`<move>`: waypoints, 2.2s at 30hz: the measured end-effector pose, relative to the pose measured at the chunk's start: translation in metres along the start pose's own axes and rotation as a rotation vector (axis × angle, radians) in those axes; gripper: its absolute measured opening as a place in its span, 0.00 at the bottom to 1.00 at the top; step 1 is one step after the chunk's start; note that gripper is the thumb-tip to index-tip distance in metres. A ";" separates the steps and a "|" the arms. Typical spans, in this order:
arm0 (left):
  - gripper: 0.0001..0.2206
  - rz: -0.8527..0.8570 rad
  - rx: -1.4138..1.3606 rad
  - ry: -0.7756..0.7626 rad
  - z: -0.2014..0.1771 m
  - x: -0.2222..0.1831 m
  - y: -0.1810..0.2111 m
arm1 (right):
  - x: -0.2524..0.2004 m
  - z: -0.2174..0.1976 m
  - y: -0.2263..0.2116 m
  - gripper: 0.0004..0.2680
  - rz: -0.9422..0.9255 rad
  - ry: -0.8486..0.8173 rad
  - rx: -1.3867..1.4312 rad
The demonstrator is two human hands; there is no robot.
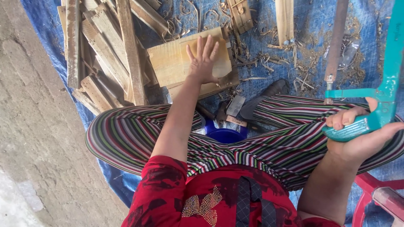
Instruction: A person is sitting on a blue tarp on the floor, using a hacksaw to cut a thin wooden board.
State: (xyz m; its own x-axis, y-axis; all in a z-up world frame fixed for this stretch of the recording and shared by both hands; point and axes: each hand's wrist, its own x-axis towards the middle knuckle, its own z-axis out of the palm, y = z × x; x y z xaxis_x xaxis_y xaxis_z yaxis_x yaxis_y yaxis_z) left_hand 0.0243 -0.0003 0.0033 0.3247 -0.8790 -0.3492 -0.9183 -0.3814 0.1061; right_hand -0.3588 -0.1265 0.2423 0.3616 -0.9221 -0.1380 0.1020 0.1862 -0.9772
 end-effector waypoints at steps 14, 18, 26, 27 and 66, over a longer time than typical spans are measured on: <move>0.67 -0.189 -0.106 0.014 0.008 0.006 -0.009 | -0.001 0.003 -0.003 0.34 -0.049 -0.046 -0.088; 0.70 -0.188 -0.099 0.058 0.006 0.007 -0.011 | -0.002 -0.005 0.002 0.32 -0.055 -0.072 -0.074; 0.43 -0.188 -0.045 0.054 -0.021 0.043 -0.018 | -0.003 0.006 -0.004 0.28 0.026 -0.007 -0.093; 0.40 -0.066 0.045 -0.027 -0.029 0.046 -0.015 | -0.004 0.007 -0.004 0.28 0.026 0.017 -0.114; 0.40 -0.277 -0.327 -0.012 0.012 0.087 -0.075 | -0.003 -0.014 0.007 0.27 -0.002 0.068 -0.228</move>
State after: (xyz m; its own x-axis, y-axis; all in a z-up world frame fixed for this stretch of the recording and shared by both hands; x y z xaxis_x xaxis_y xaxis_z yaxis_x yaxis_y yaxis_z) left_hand 0.1193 -0.0449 -0.0459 0.5446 -0.7282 -0.4161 -0.6760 -0.6748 0.2960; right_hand -0.3721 -0.1274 0.2332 0.2974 -0.9445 -0.1394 -0.1122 0.1104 -0.9875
